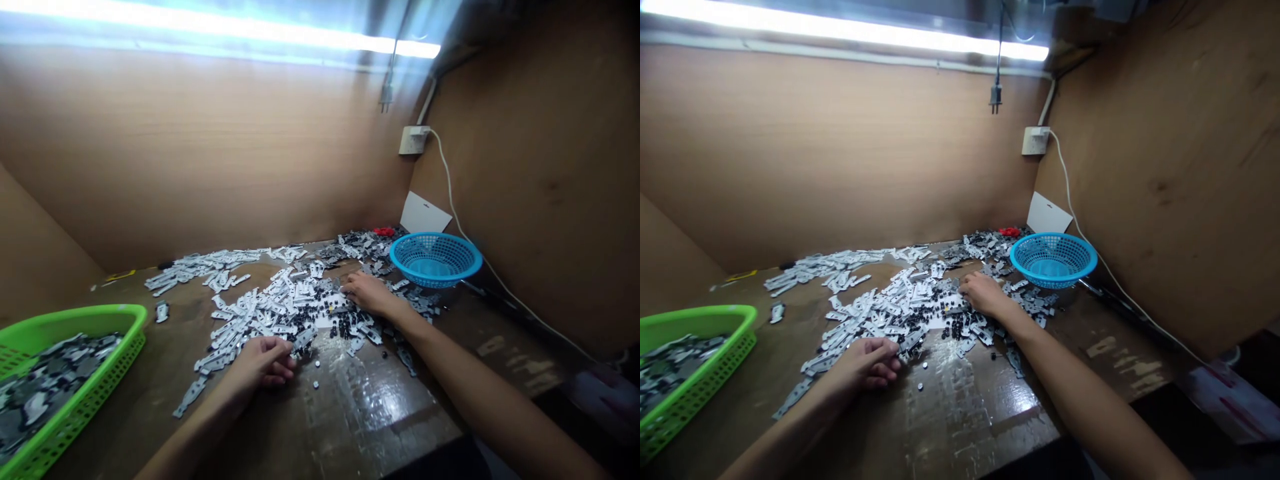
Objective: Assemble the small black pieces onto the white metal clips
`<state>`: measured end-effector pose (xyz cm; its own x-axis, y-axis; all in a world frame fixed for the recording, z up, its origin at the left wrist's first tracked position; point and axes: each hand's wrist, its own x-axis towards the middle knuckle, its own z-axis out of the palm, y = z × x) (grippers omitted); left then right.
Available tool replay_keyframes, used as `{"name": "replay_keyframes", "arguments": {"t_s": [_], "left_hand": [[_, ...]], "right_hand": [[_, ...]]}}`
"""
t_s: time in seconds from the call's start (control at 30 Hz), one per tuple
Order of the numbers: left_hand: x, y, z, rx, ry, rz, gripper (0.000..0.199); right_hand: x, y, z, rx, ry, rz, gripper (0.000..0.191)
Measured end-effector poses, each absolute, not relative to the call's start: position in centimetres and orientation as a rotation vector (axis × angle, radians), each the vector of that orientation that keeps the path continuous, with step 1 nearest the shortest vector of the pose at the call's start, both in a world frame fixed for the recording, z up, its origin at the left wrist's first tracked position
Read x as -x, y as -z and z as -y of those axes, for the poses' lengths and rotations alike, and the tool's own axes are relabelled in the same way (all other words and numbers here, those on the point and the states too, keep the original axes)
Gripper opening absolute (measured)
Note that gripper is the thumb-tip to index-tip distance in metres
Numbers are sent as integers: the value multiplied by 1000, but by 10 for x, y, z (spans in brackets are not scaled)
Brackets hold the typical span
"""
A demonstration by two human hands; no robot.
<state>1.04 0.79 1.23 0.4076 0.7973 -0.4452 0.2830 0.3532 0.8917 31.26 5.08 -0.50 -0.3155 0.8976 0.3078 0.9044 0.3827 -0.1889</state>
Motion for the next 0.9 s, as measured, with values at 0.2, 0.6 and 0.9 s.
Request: {"name": "replay_keyframes", "arguments": {"t_s": [0.2,0.6,0.9], "left_hand": [[-10,-14,-8,-1208,-450,-1145,41],[-5,-5,-12,-1206,-447,-1071,33],[-7,-8,-10,-1188,-454,-1095,30]], "right_hand": [[-310,1,-50,1558,22,2181,7],[-260,-34,-13,1268,-516,1707,20],[-230,-37,7,1159,-917,1600,19]]}}
